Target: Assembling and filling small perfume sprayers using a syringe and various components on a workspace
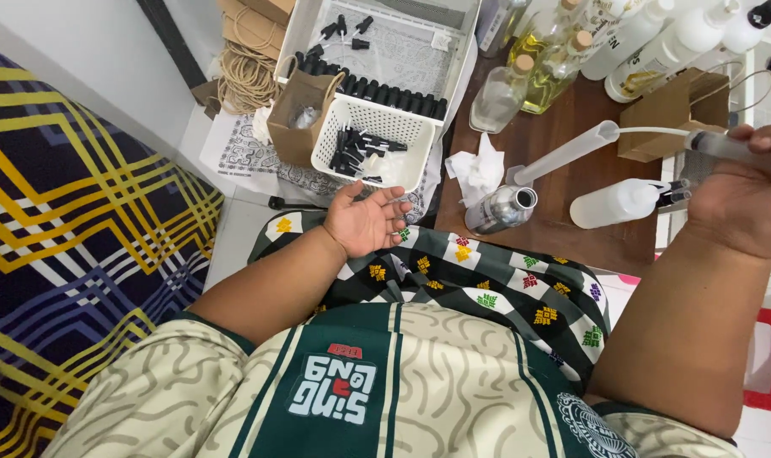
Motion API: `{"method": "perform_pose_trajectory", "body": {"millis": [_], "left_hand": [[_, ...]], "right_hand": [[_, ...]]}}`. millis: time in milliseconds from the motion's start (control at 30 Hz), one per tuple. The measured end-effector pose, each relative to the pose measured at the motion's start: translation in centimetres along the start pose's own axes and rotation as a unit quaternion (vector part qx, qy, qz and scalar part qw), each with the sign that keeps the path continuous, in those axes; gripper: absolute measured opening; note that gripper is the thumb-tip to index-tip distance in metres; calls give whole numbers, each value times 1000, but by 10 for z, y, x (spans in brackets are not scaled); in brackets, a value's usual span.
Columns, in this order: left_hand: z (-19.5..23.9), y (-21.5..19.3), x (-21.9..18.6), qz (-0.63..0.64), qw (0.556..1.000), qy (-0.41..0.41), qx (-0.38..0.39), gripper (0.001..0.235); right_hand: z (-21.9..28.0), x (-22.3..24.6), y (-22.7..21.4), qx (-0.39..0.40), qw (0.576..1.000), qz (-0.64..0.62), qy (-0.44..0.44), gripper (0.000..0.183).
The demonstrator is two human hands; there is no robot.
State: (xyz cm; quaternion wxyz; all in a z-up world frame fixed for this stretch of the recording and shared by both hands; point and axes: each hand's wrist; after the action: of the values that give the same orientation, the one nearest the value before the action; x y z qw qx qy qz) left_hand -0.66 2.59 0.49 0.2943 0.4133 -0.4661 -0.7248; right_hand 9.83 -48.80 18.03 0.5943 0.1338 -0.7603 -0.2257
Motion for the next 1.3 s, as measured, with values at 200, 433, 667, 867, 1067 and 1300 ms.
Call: {"method": "perform_pose_trajectory", "body": {"millis": [200,433,667,867,1067,1300], "left_hand": [[2,0,0,1,1000,3,-1,75],[5,-1,-2,-4,1000,8,0,74],[4,-11,-3,-13,1000,0,8,72],[4,-13,-2,-1,999,-3,37,62],[5,-6,2,-19,1000,14,-3,52],[-4,-19,10,-31,999,7,-10,56]], "right_hand": [[9,6,24,-60,998,-12,-23,15],[4,-2,1,-17,999,-20,-43,21],[31,12,-13,153,983,100,-18,21],[68,10,49,90,993,62,40,15],[64,-42,24,44,995,80,46,19],[73,-117,-15,-23,976,215,35,22]]}}
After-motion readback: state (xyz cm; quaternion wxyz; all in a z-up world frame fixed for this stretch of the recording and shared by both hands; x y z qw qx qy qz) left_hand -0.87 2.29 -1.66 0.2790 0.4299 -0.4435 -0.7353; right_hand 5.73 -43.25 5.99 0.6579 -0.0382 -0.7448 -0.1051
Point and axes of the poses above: each hand's wrist, its own z-axis away from the middle knuckle, its own y-axis out of the palm, x = y × z, and after that the axes turned 12 degrees about y, right-handed
